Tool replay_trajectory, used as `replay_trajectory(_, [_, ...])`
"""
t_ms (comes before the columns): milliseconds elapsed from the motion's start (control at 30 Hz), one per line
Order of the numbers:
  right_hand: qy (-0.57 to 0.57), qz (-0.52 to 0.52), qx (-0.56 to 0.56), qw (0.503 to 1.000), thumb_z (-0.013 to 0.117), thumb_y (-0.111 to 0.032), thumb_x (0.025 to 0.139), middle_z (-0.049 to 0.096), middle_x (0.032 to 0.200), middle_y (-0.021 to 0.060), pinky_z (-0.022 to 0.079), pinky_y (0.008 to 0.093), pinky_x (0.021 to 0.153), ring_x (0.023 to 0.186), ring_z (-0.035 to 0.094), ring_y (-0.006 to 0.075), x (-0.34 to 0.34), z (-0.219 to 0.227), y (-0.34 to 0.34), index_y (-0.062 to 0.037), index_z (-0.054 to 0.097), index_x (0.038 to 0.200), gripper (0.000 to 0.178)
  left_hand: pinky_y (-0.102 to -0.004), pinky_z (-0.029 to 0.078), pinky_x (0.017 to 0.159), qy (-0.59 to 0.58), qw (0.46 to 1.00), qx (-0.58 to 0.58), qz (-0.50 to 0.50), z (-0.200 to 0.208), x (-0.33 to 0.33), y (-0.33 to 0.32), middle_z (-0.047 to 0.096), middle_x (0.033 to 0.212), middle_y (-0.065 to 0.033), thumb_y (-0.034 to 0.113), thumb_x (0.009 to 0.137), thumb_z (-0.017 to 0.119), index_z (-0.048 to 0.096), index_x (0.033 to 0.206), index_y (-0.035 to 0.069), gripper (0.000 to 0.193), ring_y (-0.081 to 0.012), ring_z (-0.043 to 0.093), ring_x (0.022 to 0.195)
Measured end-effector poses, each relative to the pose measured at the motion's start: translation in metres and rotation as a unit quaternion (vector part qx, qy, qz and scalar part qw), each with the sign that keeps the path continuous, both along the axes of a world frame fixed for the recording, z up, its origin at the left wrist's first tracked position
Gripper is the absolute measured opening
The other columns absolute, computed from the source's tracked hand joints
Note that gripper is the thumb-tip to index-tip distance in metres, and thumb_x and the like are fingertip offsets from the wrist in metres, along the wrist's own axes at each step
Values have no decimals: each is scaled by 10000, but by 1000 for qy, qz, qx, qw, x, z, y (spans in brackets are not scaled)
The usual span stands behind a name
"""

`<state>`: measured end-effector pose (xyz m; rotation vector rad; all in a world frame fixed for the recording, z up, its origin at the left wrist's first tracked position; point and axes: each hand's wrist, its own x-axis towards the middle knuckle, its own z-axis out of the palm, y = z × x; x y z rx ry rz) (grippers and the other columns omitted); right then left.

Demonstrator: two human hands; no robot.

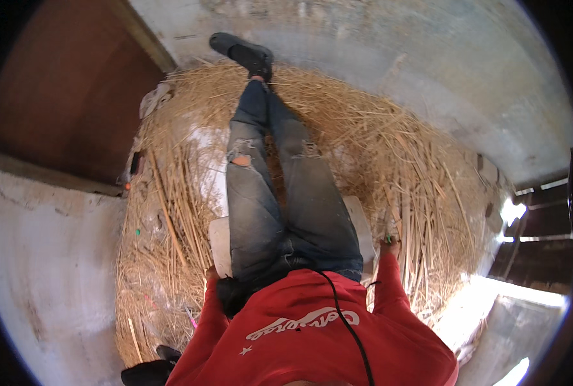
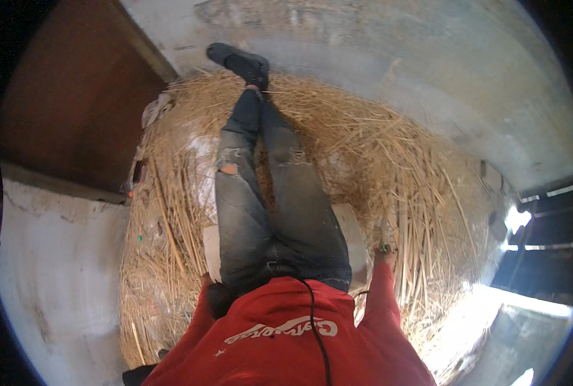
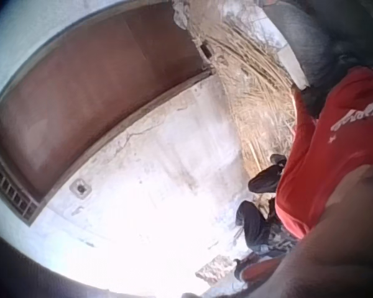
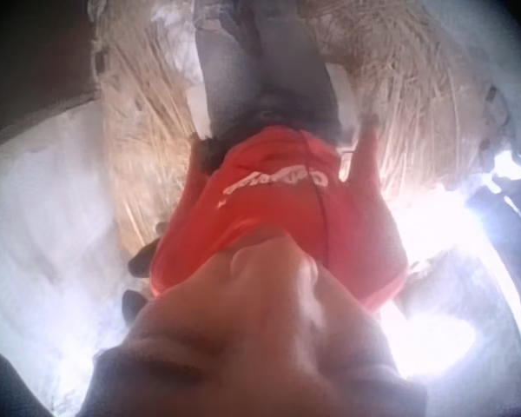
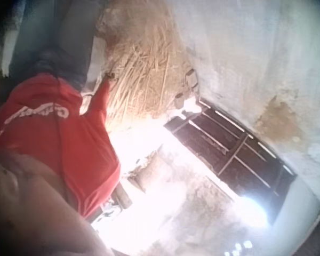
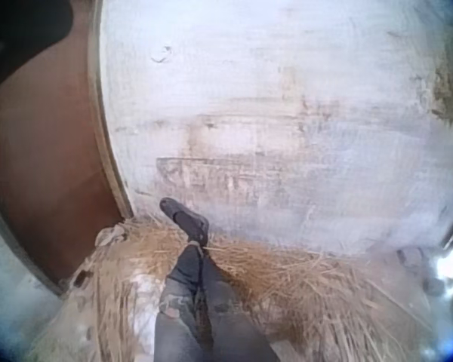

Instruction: The person uses a cutter to shave thin layers off a long bamboo stick while sitting on a floor covered in straw.

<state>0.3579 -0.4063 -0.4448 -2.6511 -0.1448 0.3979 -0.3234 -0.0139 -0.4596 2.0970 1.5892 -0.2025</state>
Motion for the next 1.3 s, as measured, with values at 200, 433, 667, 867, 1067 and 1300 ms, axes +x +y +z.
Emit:
replay_trajectory(200, [71, 25, -28, 997, 937, -410, 682, 725, 810, 95, 557, 391, 742, 762, 700, 240, 70, 29, -11, -79, 707, 955, 487, -526, 584, 691, -94, 983, -48, 149, 3, 3, -7, 759, 942, -185, 439, 937, 547, 748, 942, 95, 399, -398, 741, 876])
replay_trajectory(433, [-90, -91, -69, 989, 884, -314, 730, 751, 1083, 193, 569, 445, 881, 1007, 727, 370, 157, 58, -19, -35, 678, 1176, 566, -517, 584, 693, -81, 975, -87, 187, 41, 9, 8, 759, 946, -179, 436, 944, 541, 749, 960, 90, 404, -391, 740, 872])
replay_trajectory(667, [-69, -124, -46, 989, 840, -313, 768, 721, 1149, 262, 555, 477, 930, 1099, 697, 416, 203, 54, -24, -54, 653, 1265, 591, -507, 585, 695, -70, 970, -118, 200, 76, 15, 10, 760, 949, -173, 433, 950, 535, 749, 978, 85, 410, -383, 739, 869])
replay_trajectory(867, [30, -65, -222, 972, 698, -407, 889, 707, 1183, 263, 549, 496, 946, 1109, 691, 424, 265, 31, -79, -48, 647, 1299, 548, -499, 585, 697, -88, 959, -159, 218, 62, 36, -8, 761, 951, -167, 431, 956, 530, 749, 993, 81, 415, -377, 738, 866])
replay_trajectory(1067, [-32, -40, -123, 991, 731, -590, 812, 730, 1138, 246, 552, 494, 946, 1065, 710, 405, 206, -24, -88, -61, 722, 1201, 656, -491, 585, 699, -69, 960, -151, 224, 99, 32, 2, 761, 954, -162, 428, 961, 525, 749, 1009, 77, 420, -370, 737, 862])
replay_trajectory(1300, [46, -159, -79, 983, 836, -619, 680, 757, 1009, 231, 562, 460, 910, 961, 736, 370, 151, 25, -48, -65, 783, 1047, 667, -482, 586, 701, -64, 964, -138, 218, 112, 28, 18, 762, 957, -156, 425, 968, 518, 749, 1027, 72, 426, -363, 736, 859])
